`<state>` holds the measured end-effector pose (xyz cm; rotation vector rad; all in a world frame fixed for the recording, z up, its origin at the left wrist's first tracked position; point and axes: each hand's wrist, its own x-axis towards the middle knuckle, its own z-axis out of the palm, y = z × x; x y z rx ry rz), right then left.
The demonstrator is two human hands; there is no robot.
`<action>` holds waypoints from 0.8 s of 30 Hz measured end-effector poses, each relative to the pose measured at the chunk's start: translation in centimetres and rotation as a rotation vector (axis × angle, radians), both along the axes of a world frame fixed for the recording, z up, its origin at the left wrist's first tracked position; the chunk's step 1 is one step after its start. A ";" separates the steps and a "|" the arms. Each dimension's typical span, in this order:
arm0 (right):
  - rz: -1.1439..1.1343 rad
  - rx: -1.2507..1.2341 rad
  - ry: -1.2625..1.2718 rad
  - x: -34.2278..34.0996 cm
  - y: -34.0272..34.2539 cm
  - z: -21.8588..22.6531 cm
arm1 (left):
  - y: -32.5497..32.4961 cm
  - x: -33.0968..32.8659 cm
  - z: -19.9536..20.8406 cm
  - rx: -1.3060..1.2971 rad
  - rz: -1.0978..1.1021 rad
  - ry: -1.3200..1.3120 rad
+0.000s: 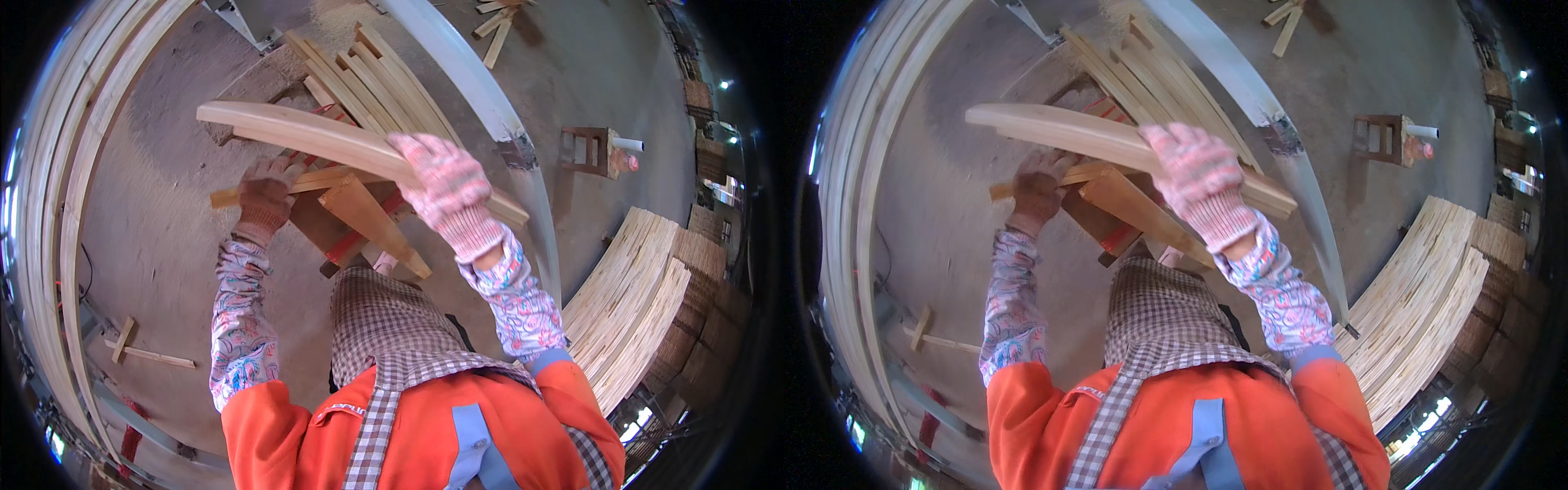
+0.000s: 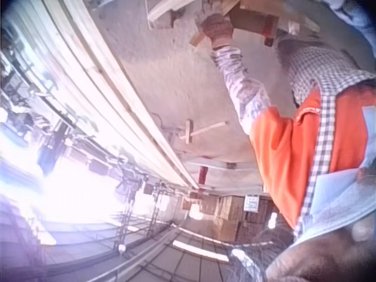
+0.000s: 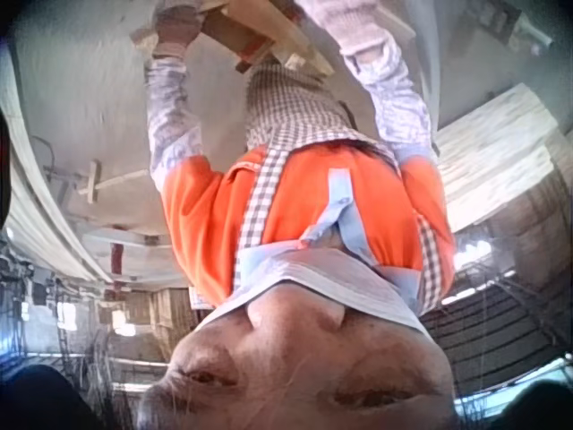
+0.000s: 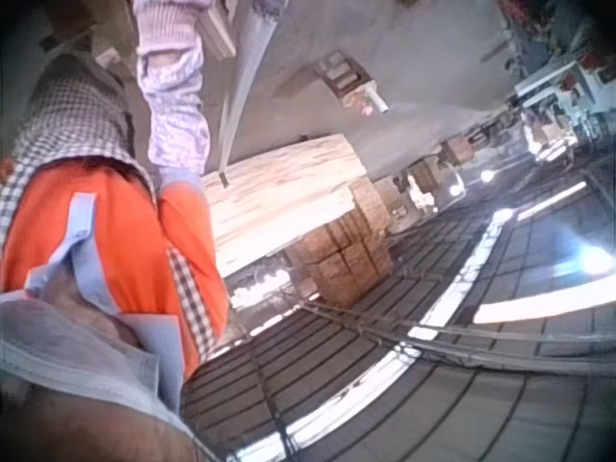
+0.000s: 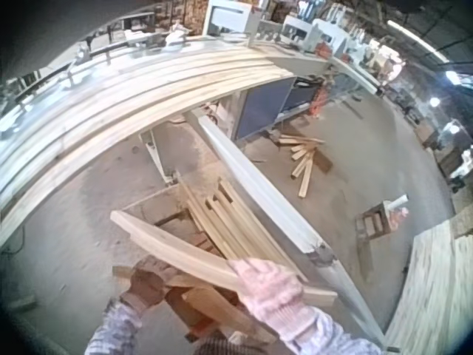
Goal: The person picks up wooden planks from the floor and a pile, then places them onto a conveyor belt. The person handles the planks one by one, aligning them on the belt as they move through the workshop.
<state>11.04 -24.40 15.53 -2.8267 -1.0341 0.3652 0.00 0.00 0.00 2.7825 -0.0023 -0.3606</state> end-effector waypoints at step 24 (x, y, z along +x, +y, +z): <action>-0.012 -0.412 0.599 2.2 4.6 -10.3 | 0.8 7.2 -0.1 0.438 -0.255 0.054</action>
